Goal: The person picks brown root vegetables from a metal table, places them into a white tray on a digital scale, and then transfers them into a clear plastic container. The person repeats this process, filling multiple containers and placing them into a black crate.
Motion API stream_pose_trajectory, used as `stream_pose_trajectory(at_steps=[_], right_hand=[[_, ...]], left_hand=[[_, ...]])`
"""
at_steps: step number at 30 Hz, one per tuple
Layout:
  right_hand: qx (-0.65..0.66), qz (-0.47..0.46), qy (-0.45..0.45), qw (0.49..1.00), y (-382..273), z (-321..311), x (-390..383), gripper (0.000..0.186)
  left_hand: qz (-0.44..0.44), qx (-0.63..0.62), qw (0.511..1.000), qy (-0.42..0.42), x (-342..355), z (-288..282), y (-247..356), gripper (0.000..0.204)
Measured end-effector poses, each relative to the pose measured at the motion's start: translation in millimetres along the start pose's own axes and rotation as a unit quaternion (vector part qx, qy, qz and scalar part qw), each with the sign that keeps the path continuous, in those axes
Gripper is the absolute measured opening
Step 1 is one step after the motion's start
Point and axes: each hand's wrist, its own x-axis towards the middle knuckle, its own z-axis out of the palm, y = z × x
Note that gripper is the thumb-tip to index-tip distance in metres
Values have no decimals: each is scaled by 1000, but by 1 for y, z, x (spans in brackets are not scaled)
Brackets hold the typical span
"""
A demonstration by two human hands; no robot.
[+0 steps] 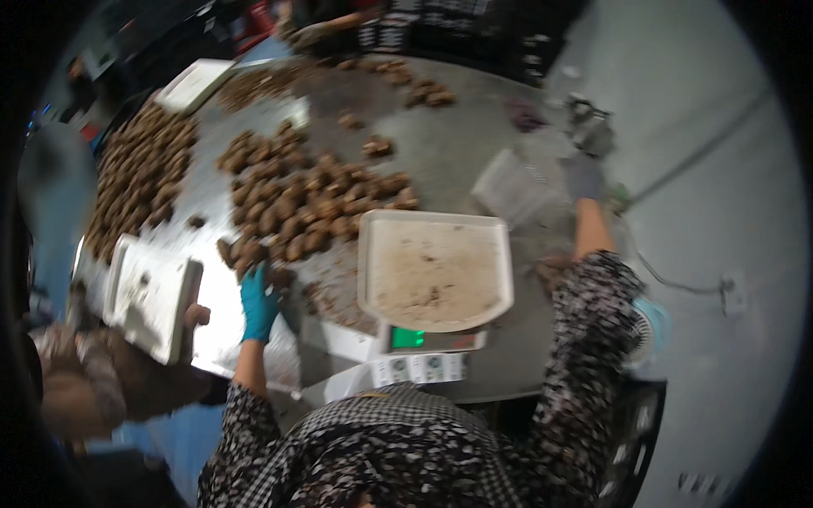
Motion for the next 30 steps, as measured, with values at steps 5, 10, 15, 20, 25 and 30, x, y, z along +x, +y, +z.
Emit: stream_pose_trajectory(at_steps=[5, 10, 15, 20, 25, 30], right_hand=[[96, 32, -14, 995, -27, -76, -35, 40], [189, 5, -214, 958, -4, -71, -28, 31], [163, -20, -131, 978, -6, -75, -19, 26], [46, -72, 12, 996, -37, -63, -30, 24], [201, 54, -235, 949, -39, -64, -20, 27], [6, -81, 16, 997, -3, -36, -10, 33]], left_hand=[[6, 197, 976, -94, 34, 21, 5, 40], [-37, 164, 972, -165, 52, 20, -8, 32], [-219, -237, 941, -95, 48, 20, -18, 31], [-297, -501, 809, -75, 44, 6, -6, 26], [-304, -521, 797, -41, 36, -9, -3, 29], [-290, -548, 784, 4, 28, -20, 0, 29]])
